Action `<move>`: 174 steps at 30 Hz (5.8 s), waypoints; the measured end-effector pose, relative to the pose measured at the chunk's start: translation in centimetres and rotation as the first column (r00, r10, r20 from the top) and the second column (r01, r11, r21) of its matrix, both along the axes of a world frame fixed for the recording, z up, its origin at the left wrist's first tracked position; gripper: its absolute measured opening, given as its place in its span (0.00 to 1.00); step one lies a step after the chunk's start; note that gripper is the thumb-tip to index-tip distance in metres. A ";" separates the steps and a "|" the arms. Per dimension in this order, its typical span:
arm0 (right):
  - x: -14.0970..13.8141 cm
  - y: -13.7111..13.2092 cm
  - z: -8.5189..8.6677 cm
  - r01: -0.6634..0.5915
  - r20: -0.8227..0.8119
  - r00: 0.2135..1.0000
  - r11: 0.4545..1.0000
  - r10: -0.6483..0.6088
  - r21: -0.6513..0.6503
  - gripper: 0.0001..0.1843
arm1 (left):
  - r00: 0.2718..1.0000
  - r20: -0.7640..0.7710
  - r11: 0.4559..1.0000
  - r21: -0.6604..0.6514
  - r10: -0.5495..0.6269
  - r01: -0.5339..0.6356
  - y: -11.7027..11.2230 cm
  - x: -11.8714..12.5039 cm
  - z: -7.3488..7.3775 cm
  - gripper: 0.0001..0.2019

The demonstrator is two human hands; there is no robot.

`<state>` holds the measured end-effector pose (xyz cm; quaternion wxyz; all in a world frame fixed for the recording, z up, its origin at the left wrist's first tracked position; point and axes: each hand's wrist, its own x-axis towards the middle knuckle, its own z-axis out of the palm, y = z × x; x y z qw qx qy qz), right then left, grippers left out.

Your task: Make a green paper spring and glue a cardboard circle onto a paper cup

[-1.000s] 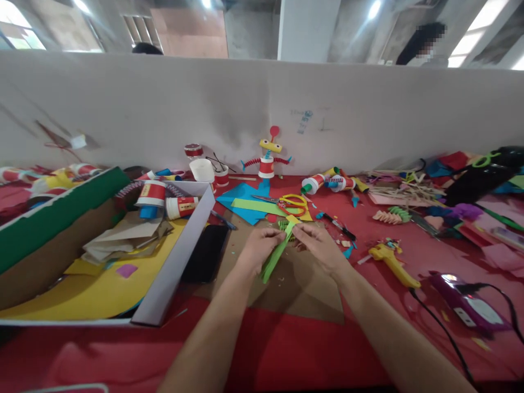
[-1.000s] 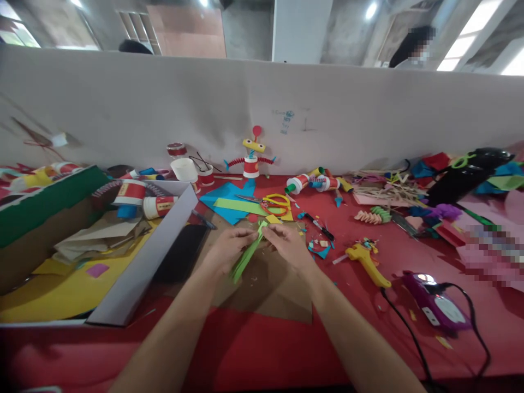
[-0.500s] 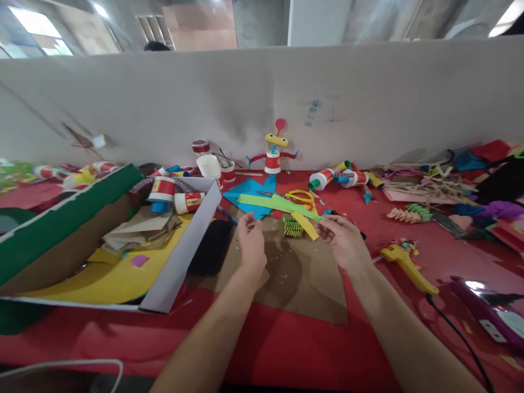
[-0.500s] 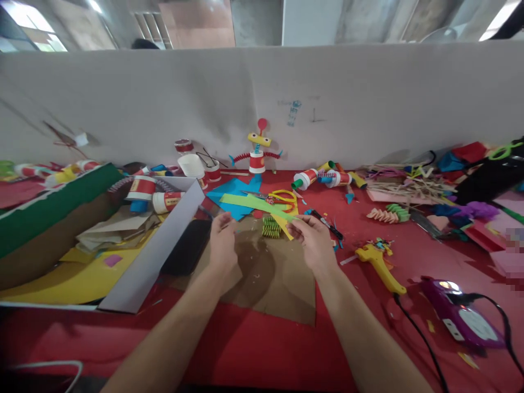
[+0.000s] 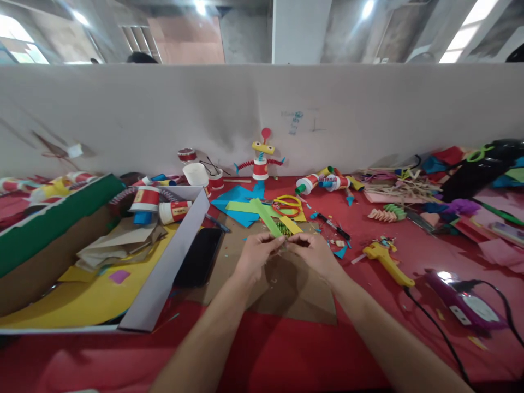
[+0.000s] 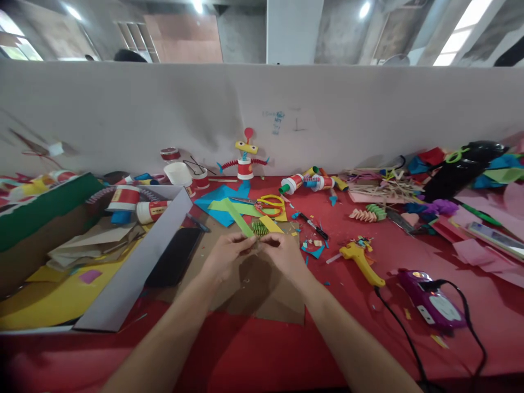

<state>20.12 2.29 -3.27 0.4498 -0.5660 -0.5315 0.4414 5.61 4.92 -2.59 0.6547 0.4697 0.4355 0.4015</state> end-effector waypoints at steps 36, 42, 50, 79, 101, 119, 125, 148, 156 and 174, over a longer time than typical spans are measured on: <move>0.0 -0.5 -1.1 0.129 -0.372 0.919 0.991 -0.134 -0.039 0.08 | 0.982 0.160 0.970 -0.233 0.104 -0.065 -0.1 0.8 -0.8 0.10; -0.1 -0.5 -1.1 0.140 -0.347 0.926 0.989 -0.151 -0.056 0.11 | 0.972 0.227 0.980 -0.197 0.062 -0.017 -0.5 1.1 -1.0 0.11; -0.1 -0.4 -0.9 0.159 -0.320 0.933 0.986 -0.164 -0.041 0.11 | 0.979 0.191 0.977 -0.209 0.076 -0.035 -0.3 1.1 -1.4 0.09; 2.6 -1.0 -0.5 -0.038 0.699 0.714 0.995 -0.038 0.093 0.11 | 0.943 0.232 0.971 -0.051 0.239 -0.234 0.2 -0.1 1.1 0.10; 14.3 -8.5 0.5 0.537 0.900 0.312 0.838 -0.306 0.099 0.24 | 0.958 -0.182 0.969 -0.159 -0.220 0.192 -0.4 1.1 -1.1 0.08; 6.2 -12.1 0.0 -0.036 0.210 0.974 0.979 0.079 -0.202 0.22 | 0.898 -0.354 0.965 -0.100 -0.261 0.241 -0.5 1.6 -2.3 0.05; 5.5 -11.5 -0.1 -0.050 0.224 0.969 0.970 0.105 -0.240 0.25 | 0.899 -0.346 0.963 -0.118 -0.268 0.241 -0.6 1.7 -2.4 0.06; 5.8 -11.3 0.0 -0.060 0.496 0.857 0.982 0.143 -0.179 0.22 | 0.845 -0.425 0.945 -0.176 -0.325 0.275 -0.6 1.7 -1.9 0.04; 5.4 -11.1 0.5 -0.053 0.499 0.856 0.983 0.136 -0.177 0.21 | 0.846 -0.430 0.948 -0.171 -0.316 0.267 -0.4 1.7 -2.1 0.04; 6.0 -10.9 2.4 -0.085 0.596 0.774 0.968 0.212 -0.234 0.22 | 0.794 -0.479 0.927 -0.197 -0.374 0.318 -0.4 1.6 -2.0 0.03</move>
